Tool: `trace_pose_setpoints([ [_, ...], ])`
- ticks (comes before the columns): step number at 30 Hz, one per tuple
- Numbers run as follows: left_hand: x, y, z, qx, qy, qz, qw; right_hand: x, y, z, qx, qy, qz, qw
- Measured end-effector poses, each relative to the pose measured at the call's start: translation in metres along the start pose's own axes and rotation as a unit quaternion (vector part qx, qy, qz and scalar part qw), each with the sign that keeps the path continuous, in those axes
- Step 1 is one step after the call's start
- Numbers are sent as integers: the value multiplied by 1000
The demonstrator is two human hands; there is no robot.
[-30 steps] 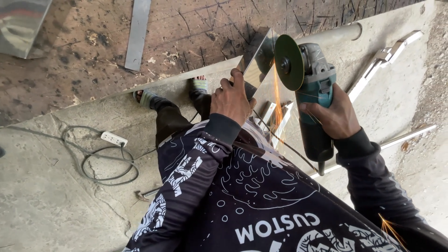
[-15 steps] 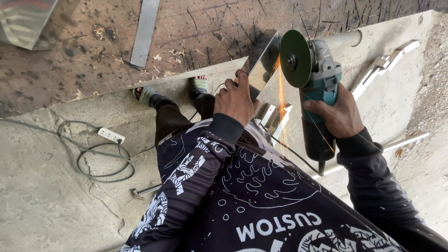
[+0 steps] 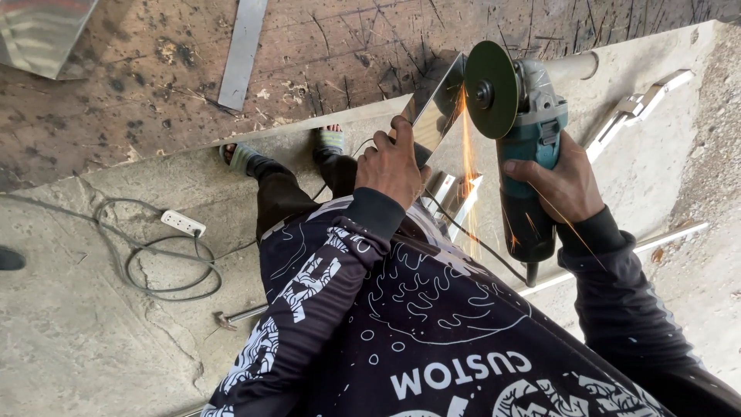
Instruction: The person uses an angle grinder to cut a rectangular metal tube into several shorter pieces. After cutting, the person arranges the cut pieces on the workbench and handles a partially assembled metal frame.
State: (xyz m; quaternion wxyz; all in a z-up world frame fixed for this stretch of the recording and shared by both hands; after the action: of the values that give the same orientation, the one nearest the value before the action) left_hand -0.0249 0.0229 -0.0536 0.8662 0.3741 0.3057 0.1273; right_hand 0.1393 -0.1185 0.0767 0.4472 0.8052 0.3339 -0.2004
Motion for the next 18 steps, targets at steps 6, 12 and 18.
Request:
trace_pose_setpoints([
  [6,0,-1,0,-3,4,0,1000,-1,0,-13,1,5,-6,1000],
  [12,-1,5,2,-4,3,-9,1000,3,1,-14,0,15,-10,1000],
  [18,-1,5,3,-3,9,-12,1000,5,0,-19,-4,23,-11,1000],
])
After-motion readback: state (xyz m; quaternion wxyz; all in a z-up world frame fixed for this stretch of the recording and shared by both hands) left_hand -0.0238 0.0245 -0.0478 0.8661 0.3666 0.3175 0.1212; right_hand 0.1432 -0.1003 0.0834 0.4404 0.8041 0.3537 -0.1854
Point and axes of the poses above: each hand's wrist, its own x-axis towards the middle knuckle, its own y-axis out of the back of the hand, z = x × y, the point moved 3 cm from there along x, towards the middle knuckle, and after that the axes turned 6 degrees about x, right-handed, at the moved point
